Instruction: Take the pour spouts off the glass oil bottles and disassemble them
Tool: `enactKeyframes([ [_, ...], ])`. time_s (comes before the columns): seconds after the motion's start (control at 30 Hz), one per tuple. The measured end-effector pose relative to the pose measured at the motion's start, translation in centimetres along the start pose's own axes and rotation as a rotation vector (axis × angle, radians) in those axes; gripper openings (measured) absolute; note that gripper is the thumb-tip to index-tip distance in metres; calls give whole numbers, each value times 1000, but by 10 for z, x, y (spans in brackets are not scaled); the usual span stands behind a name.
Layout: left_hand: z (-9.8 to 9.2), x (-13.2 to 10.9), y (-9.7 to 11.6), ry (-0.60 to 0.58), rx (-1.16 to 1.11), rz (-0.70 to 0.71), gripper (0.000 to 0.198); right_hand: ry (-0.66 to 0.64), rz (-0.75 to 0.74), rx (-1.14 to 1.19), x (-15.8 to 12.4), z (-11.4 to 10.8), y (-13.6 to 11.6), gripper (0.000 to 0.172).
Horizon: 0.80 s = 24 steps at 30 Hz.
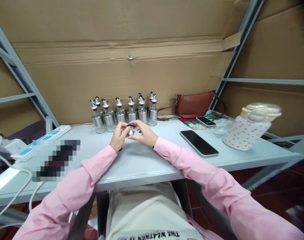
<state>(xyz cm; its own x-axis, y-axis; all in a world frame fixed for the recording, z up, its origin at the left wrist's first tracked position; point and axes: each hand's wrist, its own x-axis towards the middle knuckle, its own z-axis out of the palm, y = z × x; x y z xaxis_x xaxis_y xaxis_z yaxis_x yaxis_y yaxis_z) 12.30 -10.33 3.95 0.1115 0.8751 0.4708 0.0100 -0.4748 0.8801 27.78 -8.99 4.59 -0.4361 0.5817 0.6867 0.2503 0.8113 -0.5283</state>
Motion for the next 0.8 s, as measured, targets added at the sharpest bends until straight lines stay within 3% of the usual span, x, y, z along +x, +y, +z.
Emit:
enactKeyframes([
  [0.27,2,3,-2,43,-112,-98,36,-30,-38,-27,-2,4,9,47],
  [0.5,-4,7,-4,-4,43,-87,32,-24,-130,-182,-2,-5,6,46],
  [0.8,-10,7,-1,-73,107,-83,35,-77,-61,-147,-1,-9,4,45],
])
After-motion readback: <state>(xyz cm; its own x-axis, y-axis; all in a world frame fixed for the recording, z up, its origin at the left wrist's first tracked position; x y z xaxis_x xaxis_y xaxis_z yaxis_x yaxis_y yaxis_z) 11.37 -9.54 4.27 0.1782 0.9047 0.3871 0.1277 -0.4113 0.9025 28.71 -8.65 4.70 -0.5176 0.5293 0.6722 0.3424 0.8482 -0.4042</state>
